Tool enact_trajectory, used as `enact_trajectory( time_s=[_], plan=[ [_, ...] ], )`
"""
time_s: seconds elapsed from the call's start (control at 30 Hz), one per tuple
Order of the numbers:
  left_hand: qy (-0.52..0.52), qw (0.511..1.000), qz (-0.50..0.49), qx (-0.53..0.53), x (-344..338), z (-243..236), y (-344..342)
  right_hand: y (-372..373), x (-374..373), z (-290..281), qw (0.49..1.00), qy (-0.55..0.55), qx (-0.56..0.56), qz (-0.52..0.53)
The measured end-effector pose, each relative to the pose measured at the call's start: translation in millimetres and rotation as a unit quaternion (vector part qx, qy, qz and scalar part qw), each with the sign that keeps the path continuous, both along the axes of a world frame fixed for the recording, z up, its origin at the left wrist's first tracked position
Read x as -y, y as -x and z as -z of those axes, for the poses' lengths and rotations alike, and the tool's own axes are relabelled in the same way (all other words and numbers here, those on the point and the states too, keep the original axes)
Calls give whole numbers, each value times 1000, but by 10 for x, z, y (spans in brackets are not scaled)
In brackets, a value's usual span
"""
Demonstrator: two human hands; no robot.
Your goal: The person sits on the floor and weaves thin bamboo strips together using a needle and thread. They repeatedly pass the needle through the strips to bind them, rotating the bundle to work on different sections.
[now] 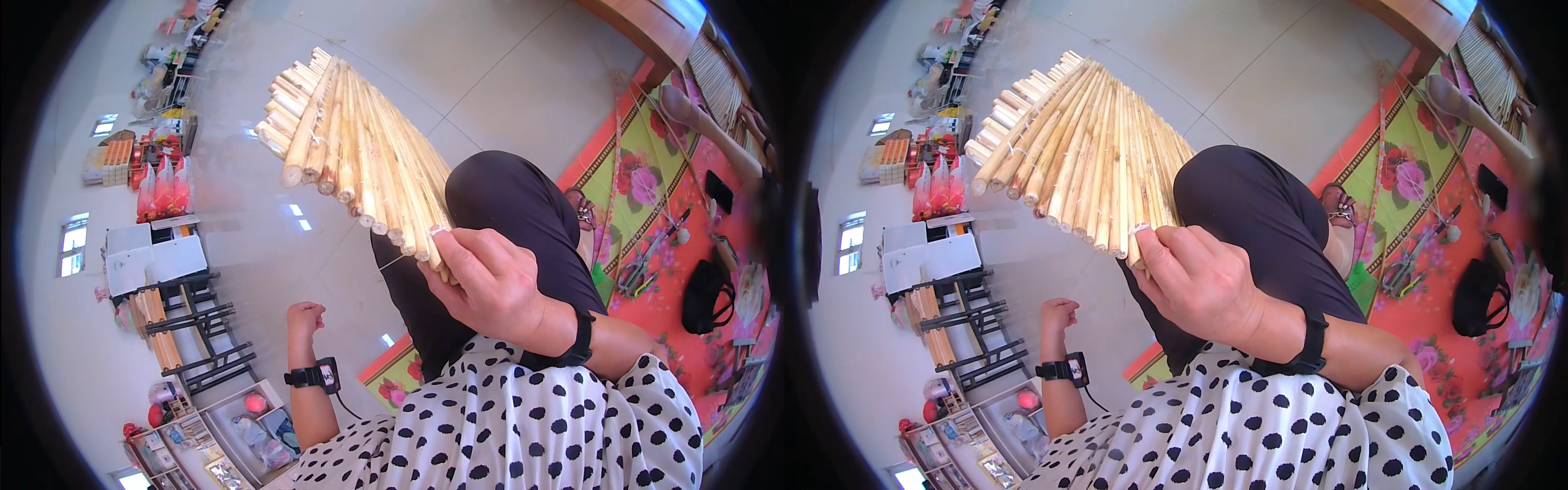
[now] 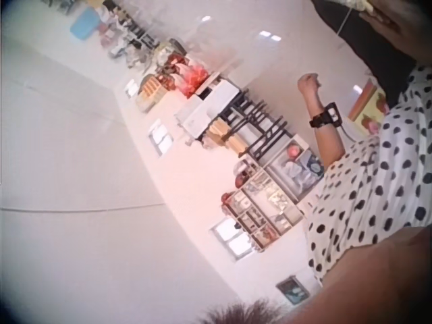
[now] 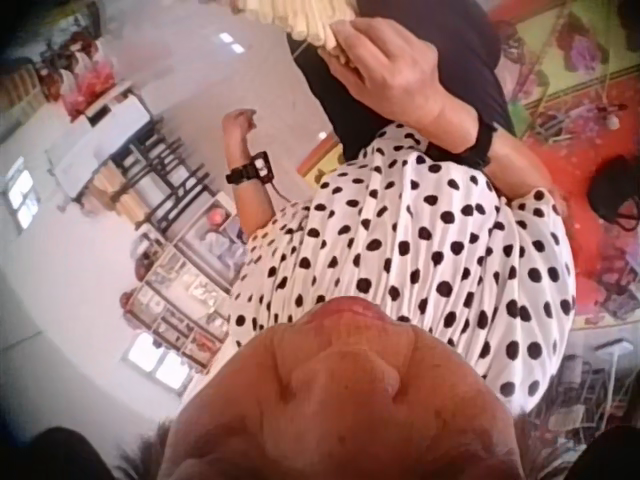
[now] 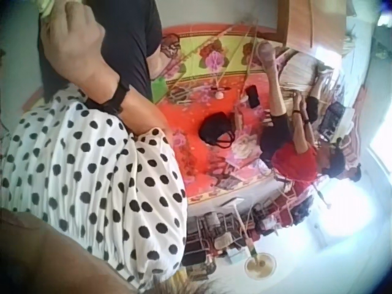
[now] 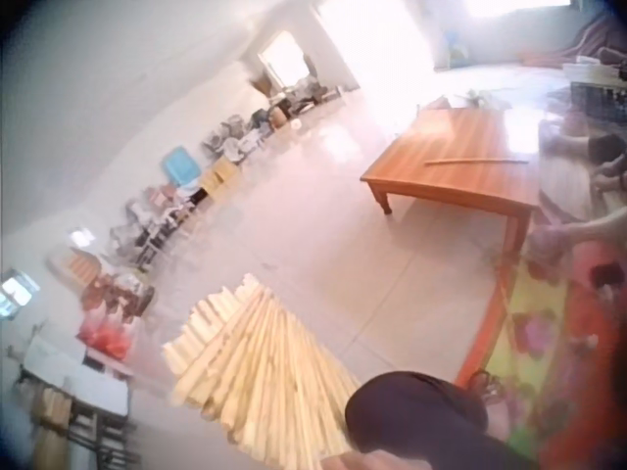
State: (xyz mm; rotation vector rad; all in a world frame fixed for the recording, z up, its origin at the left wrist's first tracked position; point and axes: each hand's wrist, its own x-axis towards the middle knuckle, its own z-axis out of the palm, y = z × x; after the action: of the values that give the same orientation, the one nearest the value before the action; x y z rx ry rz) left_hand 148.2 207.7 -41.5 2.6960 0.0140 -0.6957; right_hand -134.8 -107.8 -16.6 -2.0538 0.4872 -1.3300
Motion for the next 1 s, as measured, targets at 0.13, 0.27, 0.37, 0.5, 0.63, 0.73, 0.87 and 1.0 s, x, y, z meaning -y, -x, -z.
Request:
enact_trajectory(
  time_s=[0.13,0.27,0.37,0.5,0.63,0.73,0.87,1.0],
  plan=[
    [-146,985,83,31,-239,108,-330,3,16,-1,1000,-4,15,-8],
    [-220,725,421,498,-37,107,-408,-2,27,11,1000,5,11,-18],
    [240,928,230,171,1403,-665,639,11,40,39,1000,19,0,-14],
    [404,886,215,-75,1940,-1092,1443,-10,25,48,1000,21,9,-20],
    [405,870,228,-164,2044,-1062,1548,-4,27,51,1000,7,15,-26],
    [247,923,283,-77,1923,-1089,1425,-7,32,63,999,2,14,-29],
    [240,900,359,57,1664,-1116,1264,1,48,18,998,-14,23,-56],
    [369,882,290,37,1642,-990,1278,0,51,28,998,-23,13,-64]
  ],
)
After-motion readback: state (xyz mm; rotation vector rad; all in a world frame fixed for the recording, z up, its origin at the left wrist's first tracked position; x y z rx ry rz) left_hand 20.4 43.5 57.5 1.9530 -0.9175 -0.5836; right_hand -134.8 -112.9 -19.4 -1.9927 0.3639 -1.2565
